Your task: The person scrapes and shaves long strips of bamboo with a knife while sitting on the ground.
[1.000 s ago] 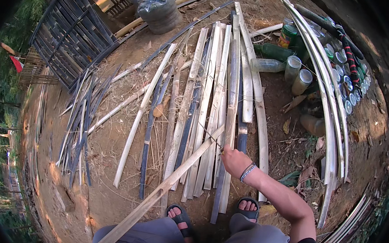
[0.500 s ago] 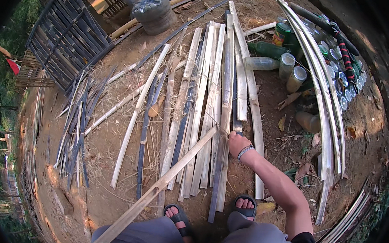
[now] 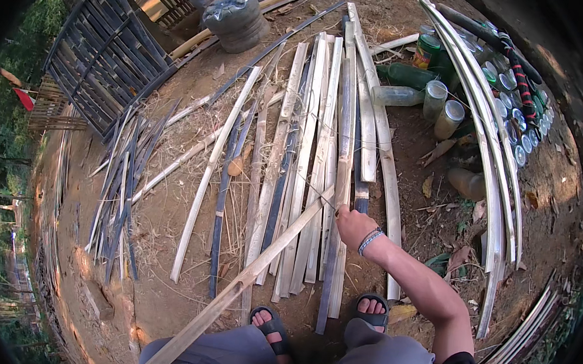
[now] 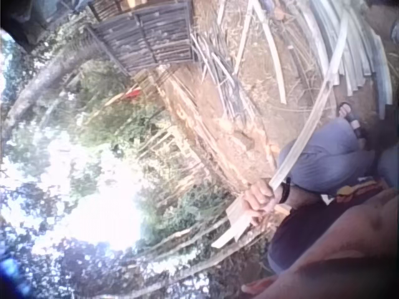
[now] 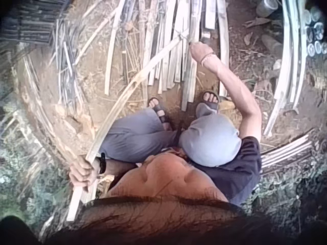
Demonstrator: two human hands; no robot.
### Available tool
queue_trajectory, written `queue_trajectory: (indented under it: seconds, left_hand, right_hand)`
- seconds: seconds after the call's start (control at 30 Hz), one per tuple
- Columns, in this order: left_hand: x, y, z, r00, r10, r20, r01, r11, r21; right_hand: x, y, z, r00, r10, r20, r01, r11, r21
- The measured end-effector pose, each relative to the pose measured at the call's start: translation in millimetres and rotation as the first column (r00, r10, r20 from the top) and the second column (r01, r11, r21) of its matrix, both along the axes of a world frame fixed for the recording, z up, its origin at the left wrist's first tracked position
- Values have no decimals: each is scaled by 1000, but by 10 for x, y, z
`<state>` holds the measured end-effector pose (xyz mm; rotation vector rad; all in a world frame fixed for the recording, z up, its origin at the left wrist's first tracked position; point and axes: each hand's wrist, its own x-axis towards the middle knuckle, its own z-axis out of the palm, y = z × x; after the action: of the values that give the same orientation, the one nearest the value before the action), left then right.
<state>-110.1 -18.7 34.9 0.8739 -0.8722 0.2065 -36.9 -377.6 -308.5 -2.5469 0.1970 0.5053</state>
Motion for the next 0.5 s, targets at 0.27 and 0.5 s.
queue_trajectory:
  seconds: [0.27,0.5]
  left_hand:
    - [-6,-54,27,1000,-25,-15,25,1000,-9]
    - [1,-52,4,997,55,-57,-59,996,-74]
  right_hand:
    - [-96,102,303,999,-22,-40,25,995,94]
    - [-229,152,198,999,0,35,-4,994,108]
